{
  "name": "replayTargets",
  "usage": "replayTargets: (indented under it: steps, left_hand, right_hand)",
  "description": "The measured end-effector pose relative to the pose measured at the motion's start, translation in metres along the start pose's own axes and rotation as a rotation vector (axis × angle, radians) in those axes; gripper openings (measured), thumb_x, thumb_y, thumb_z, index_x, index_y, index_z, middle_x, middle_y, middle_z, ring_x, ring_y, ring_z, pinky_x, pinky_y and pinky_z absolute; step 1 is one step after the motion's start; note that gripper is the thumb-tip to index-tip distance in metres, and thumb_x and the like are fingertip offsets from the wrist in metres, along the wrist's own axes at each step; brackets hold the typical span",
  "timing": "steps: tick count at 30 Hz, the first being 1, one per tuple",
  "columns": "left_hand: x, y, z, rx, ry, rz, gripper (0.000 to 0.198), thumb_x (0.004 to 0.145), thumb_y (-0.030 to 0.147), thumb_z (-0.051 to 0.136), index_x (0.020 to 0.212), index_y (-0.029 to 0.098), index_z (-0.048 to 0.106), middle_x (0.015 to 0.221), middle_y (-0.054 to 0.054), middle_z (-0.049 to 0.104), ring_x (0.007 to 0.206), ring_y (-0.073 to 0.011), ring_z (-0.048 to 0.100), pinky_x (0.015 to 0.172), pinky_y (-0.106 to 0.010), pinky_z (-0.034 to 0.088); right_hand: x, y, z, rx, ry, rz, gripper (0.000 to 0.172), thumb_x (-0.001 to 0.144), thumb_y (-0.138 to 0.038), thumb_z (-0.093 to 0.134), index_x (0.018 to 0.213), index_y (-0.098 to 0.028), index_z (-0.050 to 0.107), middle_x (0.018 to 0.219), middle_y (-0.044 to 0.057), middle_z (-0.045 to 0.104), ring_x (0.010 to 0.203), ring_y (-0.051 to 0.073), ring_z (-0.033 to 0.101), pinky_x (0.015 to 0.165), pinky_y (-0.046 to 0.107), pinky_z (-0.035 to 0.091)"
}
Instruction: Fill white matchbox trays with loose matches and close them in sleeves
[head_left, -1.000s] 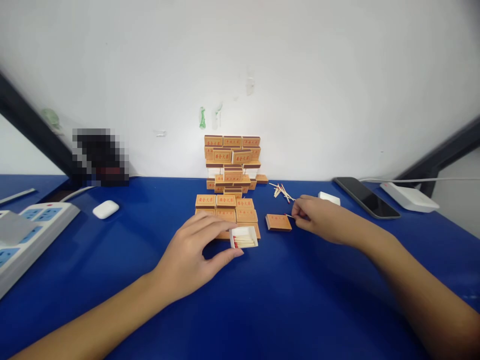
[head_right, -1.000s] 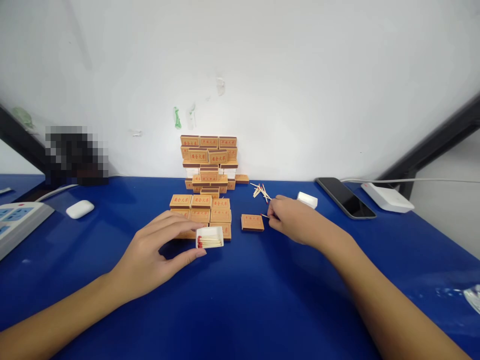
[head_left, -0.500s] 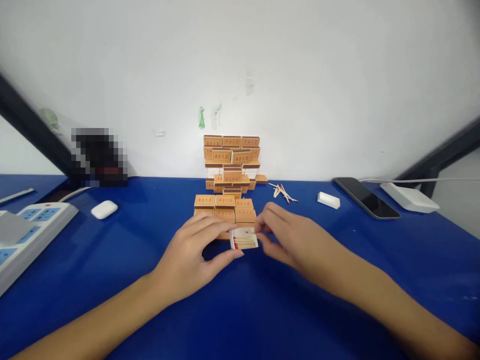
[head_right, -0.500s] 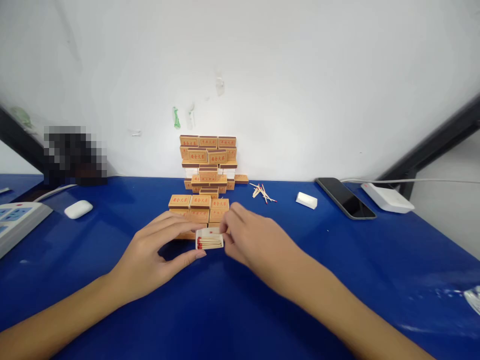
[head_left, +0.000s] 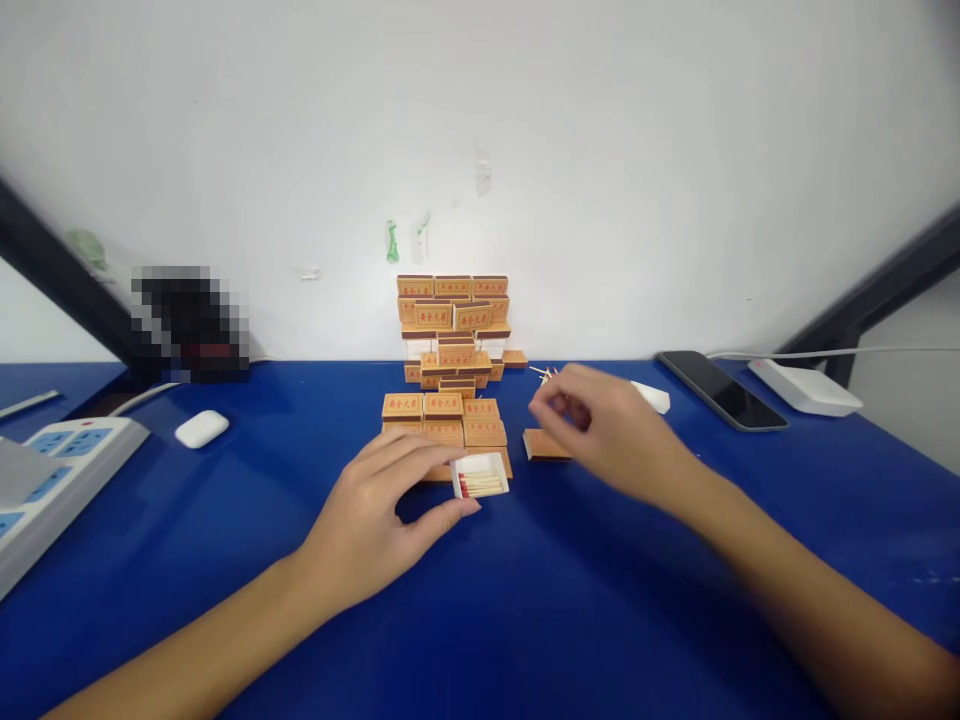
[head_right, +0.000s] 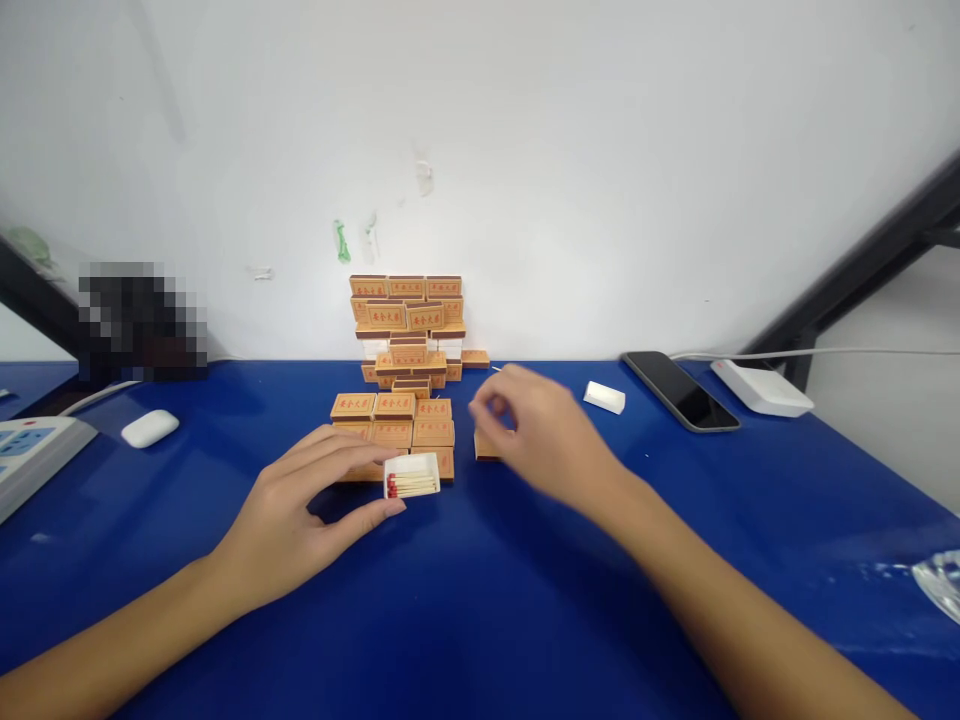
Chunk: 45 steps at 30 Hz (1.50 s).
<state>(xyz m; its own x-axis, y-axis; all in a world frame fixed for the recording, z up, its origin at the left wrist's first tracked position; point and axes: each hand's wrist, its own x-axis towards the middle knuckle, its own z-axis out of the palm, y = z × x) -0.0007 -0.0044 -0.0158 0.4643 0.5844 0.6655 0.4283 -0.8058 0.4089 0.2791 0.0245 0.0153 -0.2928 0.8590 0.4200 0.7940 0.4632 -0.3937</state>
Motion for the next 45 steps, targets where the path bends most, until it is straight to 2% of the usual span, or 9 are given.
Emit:
replayTargets:
  steps: [3,7,13,23,29,32,35,41,45]
  left_hand:
    - [-0.001,0.001,0.000,0.000,-0.005,-0.012,0.033,0.090,0.028,0.084,0.121,0.020,0.074,0.110,-0.008,0.079,0.101,-0.0240,0.073,0.092,-0.041,0.059]
    - [-0.002,0.002,-0.002,-0.003,-0.006,-0.010,0.033,0.091,0.029,0.084,0.121,0.019,0.074,0.109,-0.009,0.080,0.100,-0.0248,0.074,0.091,-0.042,0.059]
    - [-0.003,0.002,-0.004,-0.005,0.005,0.004,0.034,0.091,0.028,0.084,0.122,0.019,0.074,0.112,-0.009,0.080,0.102,-0.0254,0.074,0.093,-0.042,0.058]
    - [-0.002,0.001,-0.003,-0.003,-0.002,-0.007,0.032,0.090,0.028,0.085,0.119,0.019,0.074,0.112,-0.009,0.080,0.104,-0.0249,0.074,0.094,-0.042,0.059]
    - [-0.002,-0.001,-0.003,-0.008,0.004,-0.013,0.034,0.090,0.028,0.084,0.121,0.019,0.074,0.113,-0.009,0.080,0.105,-0.0252,0.074,0.095,-0.042,0.059]
    - [-0.004,-0.001,-0.003,-0.012,-0.003,-0.022,0.033,0.090,0.028,0.085,0.119,0.019,0.075,0.112,-0.009,0.080,0.104,-0.0255,0.074,0.094,-0.042,0.059]
    - [-0.005,-0.002,-0.003,-0.020,-0.012,-0.033,0.035,0.090,0.029,0.085,0.122,0.020,0.075,0.111,-0.009,0.080,0.103,-0.0254,0.074,0.094,-0.042,0.059]
    - [-0.005,-0.003,-0.002,-0.029,0.005,-0.097,0.035,0.088,0.032,0.086,0.120,0.021,0.076,0.113,-0.008,0.081,0.107,-0.0264,0.074,0.097,-0.044,0.059]
    - [-0.003,-0.001,-0.002,-0.068,-0.020,-0.157,0.035,0.088,0.031,0.086,0.121,0.024,0.076,0.116,-0.006,0.081,0.110,-0.0256,0.074,0.099,-0.044,0.059]
  right_hand:
    - [0.012,0.050,-0.003,-0.171,0.047,0.294,0.016,0.091,-0.031,0.065,0.080,-0.020,0.068,0.077,0.005,0.068,0.070,0.020,0.061,0.064,0.032,0.040]
    - [0.017,0.086,0.003,-0.255,-0.016,0.443,0.021,0.089,-0.039,0.066,0.082,-0.020,0.072,0.080,0.006,0.072,0.071,0.021,0.063,0.062,0.032,0.038]
    - [0.020,0.080,0.017,-0.310,-0.047,0.485,0.030,0.088,-0.051,0.069,0.085,-0.022,0.076,0.089,0.008,0.076,0.080,0.026,0.068,0.063,0.033,0.041]
    - [0.024,0.083,0.019,-0.295,-0.061,0.462,0.012,0.086,-0.029,0.069,0.079,-0.021,0.072,0.082,0.007,0.074,0.073,0.022,0.064,0.064,0.032,0.039]
    - [0.021,0.084,0.011,-0.232,-0.075,0.403,0.007,0.084,-0.026,0.070,0.080,-0.020,0.070,0.079,0.005,0.071,0.070,0.020,0.060,0.062,0.031,0.037]
    - [0.019,0.079,0.006,-0.151,-0.103,0.373,0.015,0.090,-0.032,0.066,0.084,-0.020,0.070,0.074,0.003,0.067,0.064,0.017,0.056,0.059,0.030,0.038]
    - [0.016,0.064,0.001,0.063,-0.114,0.290,0.027,0.095,-0.045,0.064,0.087,-0.020,0.070,0.070,0.000,0.062,0.062,0.016,0.050,0.057,0.030,0.039]
    - [0.003,0.006,-0.005,0.371,-0.177,0.106,0.029,0.097,-0.049,0.067,0.089,-0.022,0.072,0.074,-0.001,0.055,0.065,0.014,0.047,0.059,0.028,0.041]
    - [-0.005,-0.031,-0.004,0.531,-0.223,0.136,0.025,0.099,-0.046,0.068,0.090,-0.022,0.073,0.075,-0.002,0.055,0.067,0.013,0.047,0.059,0.027,0.041]
